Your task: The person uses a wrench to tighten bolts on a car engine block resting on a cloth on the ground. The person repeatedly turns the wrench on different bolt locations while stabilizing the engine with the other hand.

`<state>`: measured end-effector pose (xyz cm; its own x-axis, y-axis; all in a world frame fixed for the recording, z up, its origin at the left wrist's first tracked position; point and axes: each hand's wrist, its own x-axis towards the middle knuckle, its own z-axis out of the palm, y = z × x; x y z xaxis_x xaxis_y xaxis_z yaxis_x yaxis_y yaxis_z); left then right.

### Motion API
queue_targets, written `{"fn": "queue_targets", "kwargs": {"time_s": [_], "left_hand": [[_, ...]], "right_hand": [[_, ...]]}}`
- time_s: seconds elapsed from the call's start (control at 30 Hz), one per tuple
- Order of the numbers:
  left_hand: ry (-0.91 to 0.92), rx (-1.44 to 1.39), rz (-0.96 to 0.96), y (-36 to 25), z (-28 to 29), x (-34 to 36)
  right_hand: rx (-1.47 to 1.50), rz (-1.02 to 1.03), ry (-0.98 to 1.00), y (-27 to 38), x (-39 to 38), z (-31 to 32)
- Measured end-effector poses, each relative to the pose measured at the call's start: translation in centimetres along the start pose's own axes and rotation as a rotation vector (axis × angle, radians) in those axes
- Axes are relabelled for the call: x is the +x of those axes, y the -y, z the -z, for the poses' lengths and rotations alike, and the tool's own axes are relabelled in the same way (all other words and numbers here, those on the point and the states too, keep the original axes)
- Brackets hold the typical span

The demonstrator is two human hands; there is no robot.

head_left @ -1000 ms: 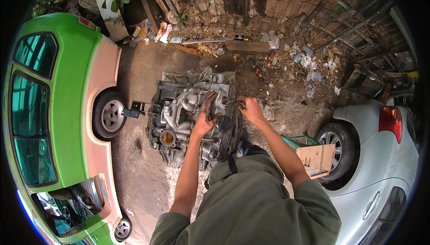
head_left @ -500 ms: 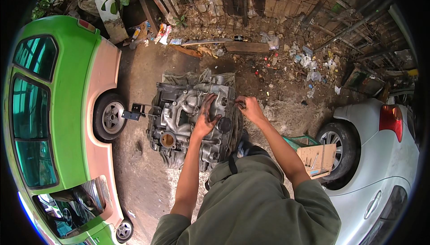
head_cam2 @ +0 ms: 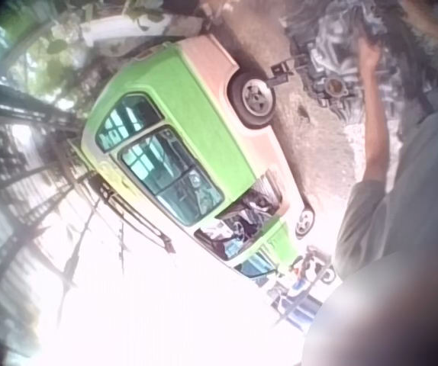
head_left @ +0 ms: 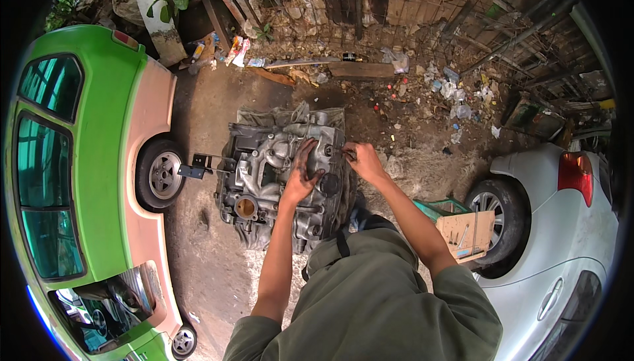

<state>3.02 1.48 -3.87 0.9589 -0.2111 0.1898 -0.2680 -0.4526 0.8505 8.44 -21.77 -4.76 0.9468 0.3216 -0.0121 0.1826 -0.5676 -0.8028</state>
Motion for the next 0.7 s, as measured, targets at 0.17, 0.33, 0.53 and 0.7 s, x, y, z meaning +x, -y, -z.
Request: {"fn": "queue_targets", "kwargs": {"time_s": [0.17, 0.33, 0.53, 0.7], "left_hand": [[-0.002, -0.012, -0.007, -0.2, 0.1, 0.1], [-0.005, -0.035, 0.001, -0.5, 0.1, 0.1], [-0.004, -0.026, -0.001, -0.1, 0.1, 0.1], [0.015, -0.017, -0.011, 0.0, 0.2, 0.1]], "right_hand": [[-0.054, 0.025, -0.036, 0.3, -0.4, -0.2], [-0.130, -0.073, -0.058, 1.5, -1.2, -0.7], [-0.174, -0.204, -0.002, 2.5, -1.7, -0.8], [-0.066, -0.262, 0.030, 2.8, -3.0, -2.1]]}}
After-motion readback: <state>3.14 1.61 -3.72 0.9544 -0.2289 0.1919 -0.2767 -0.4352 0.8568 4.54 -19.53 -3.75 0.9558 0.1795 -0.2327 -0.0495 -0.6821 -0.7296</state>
